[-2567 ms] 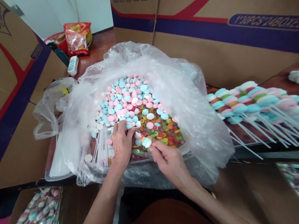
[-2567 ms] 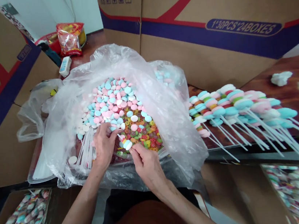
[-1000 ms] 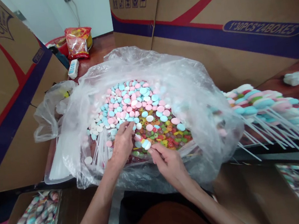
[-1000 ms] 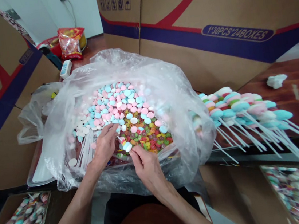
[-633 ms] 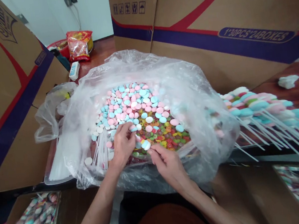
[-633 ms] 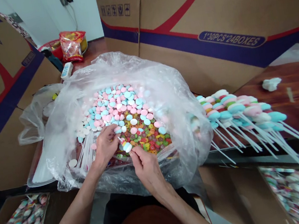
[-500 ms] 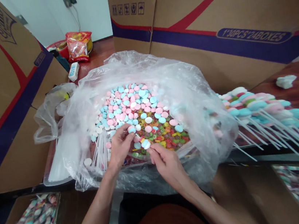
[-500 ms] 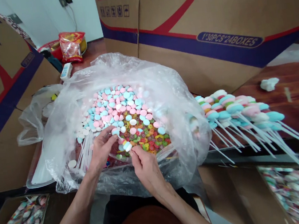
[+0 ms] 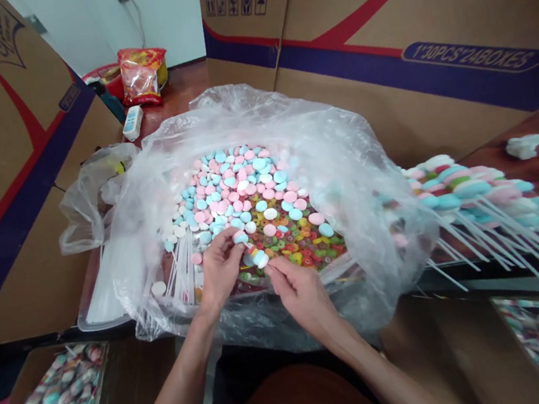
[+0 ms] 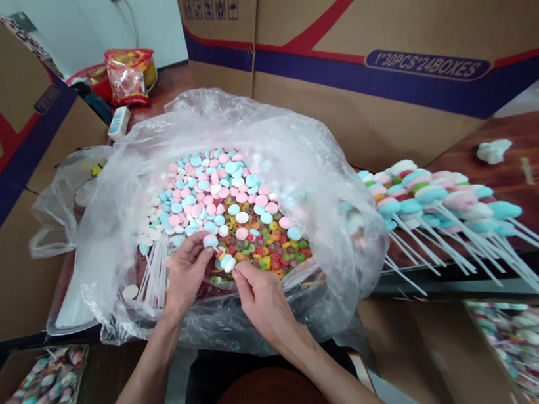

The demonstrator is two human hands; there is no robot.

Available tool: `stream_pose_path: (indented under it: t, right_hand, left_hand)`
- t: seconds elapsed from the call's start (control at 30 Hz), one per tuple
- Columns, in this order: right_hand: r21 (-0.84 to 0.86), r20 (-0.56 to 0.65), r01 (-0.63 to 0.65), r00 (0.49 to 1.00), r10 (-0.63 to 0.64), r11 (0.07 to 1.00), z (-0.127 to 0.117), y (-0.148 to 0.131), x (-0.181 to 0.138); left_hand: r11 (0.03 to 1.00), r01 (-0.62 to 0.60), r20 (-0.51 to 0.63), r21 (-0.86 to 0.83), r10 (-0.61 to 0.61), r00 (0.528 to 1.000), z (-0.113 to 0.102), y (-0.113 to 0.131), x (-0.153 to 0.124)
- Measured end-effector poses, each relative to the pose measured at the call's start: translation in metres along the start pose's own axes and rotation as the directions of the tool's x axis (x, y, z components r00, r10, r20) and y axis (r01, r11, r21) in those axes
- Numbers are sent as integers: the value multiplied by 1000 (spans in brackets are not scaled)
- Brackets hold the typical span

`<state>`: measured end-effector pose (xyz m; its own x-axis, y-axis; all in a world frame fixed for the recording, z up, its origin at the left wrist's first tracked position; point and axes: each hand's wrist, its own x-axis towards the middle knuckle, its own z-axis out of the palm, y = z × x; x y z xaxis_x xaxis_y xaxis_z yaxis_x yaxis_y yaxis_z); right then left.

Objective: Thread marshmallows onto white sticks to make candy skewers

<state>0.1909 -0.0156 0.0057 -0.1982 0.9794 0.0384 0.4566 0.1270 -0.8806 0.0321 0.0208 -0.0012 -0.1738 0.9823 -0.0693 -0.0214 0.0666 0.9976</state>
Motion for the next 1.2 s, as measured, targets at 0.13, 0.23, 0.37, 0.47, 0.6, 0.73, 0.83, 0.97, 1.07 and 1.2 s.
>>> stream_pose_path:
  t: [0.13,0.23,0.37,0.47,0.6,0.73,0.83,0.97,1.07,1.2]
  right_hand:
    - [-50,33,-8,999,10,999,-1,-2,4]
    - [-53,28,-31,999,32,998,1,-6,6]
    - [-8,29,-56,998,56,998,7,-10,6]
    - [33,35,-94,995,93,995,9,-10,6]
    - [31,40,-112,993,111,993,7,-10,8]
    - [19,41,-118,992,118,993,7,-12,16]
    - [27,53,-110,993,109,994,10,-13,23]
    - [35,64,-114,992,112,993,6,-14,29]
    - [30,114,-54,992,51,998,-3,-14,27]
    - [29,55,-18,998,17,999,-14,-6,16]
  left_hand:
    - [938,-201,-4,283,211,978,-3,-4,-3]
    - [859,-282,14,428,305,952,-3,-5,-6]
    - [821,-318,21,475,350,936,-3,-5,-9]
    - [820,-346,78,457,350,933,-5,-5,-10]
    - [820,-350,130,454,328,936,-8,-2,-15]
    - [869,-278,139,410,242,960,-7,2,-21]
    - [917,-208,116,340,179,977,-5,3,-24]
    - [943,-181,117,278,154,981,-5,1,-25]
    - [948,-191,95,255,172,980,-15,4,-24]
    - [933,-145,-116,329,192,975,-42,11,-22]
